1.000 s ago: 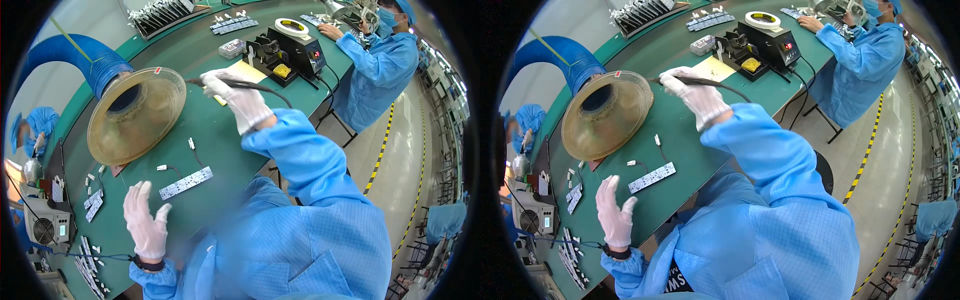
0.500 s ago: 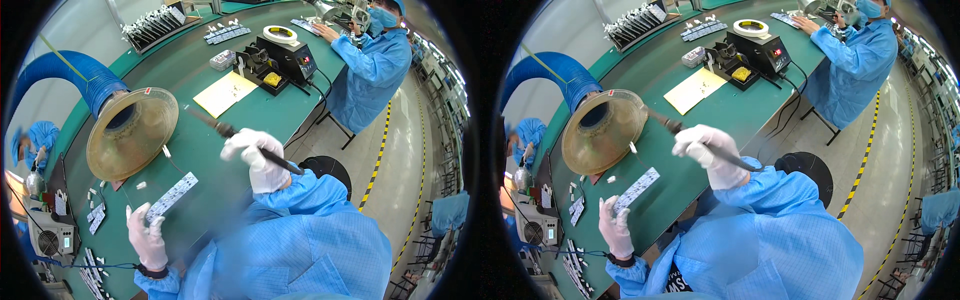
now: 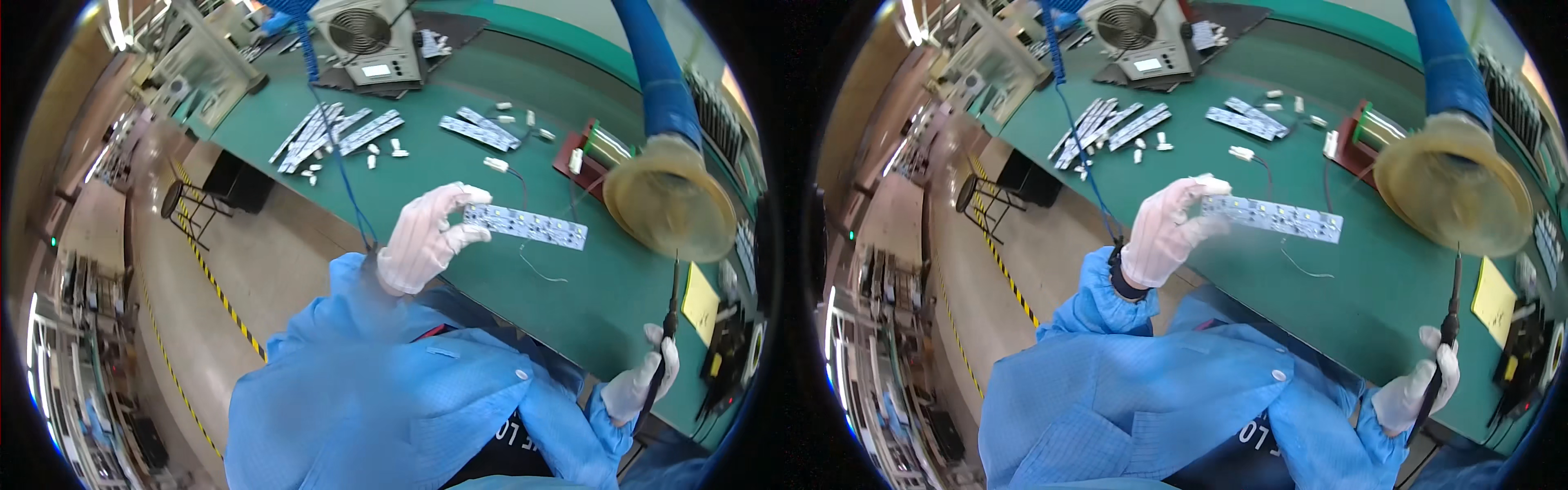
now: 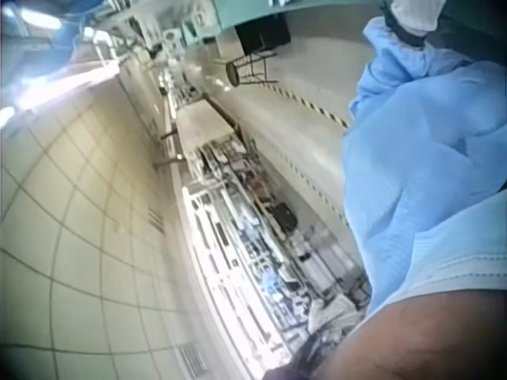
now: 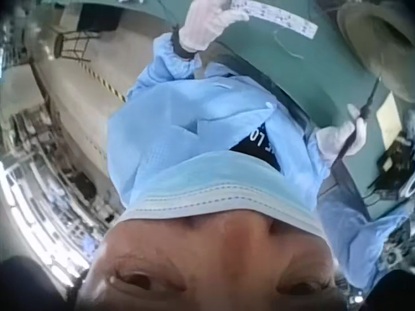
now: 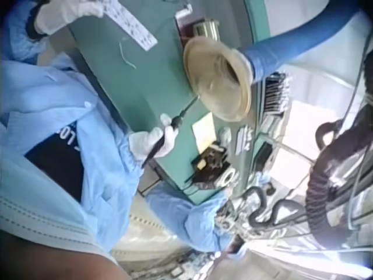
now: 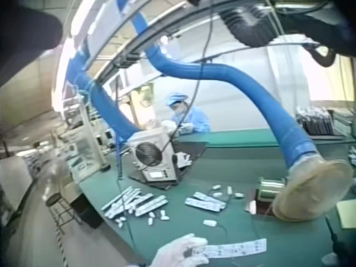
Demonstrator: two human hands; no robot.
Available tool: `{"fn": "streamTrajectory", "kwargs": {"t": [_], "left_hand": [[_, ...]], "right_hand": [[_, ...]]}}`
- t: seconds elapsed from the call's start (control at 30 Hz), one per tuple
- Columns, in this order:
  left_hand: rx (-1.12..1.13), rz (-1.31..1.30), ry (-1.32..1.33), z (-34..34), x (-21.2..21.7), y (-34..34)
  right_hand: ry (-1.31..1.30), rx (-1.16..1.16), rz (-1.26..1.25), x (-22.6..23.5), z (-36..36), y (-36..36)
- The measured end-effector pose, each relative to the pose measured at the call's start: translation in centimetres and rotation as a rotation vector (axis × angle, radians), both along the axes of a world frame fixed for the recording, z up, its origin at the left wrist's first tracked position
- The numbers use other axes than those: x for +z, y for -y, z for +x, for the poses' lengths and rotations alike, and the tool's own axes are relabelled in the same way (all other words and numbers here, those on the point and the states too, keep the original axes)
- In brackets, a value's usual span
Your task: The user is preparing and soldering electronic components onto a printed circuit board at an industrial assembly station.
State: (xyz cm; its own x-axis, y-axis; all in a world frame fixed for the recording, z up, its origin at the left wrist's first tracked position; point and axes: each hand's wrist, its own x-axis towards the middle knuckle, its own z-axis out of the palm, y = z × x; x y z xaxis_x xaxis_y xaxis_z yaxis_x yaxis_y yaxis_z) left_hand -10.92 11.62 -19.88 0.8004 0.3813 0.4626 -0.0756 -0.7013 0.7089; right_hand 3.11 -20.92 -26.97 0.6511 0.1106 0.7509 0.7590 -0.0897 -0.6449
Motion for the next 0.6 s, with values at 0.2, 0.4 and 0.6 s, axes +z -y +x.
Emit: {"fn": "streamTrajectory", "kwargs": {"t": [0.2,0.4,0.6], "left_hand": [[-0.108,0.069,-0.037,-0.4,-1.4,1.1],[-0.323,-0.073,-0.094,1.0,-2.5,1.8],[-0.351,-0.086,-0.011,0.4,-3.8,0.7]], "right_hand": [[0.011,0.426,0.049,0.5,-0.3,-4.6],[-0.081,0.557,-0.064,0.3,-1.3,-5.7],[-0.039,0.599,-0.120,0.5,-1.7,-7.6]]}}
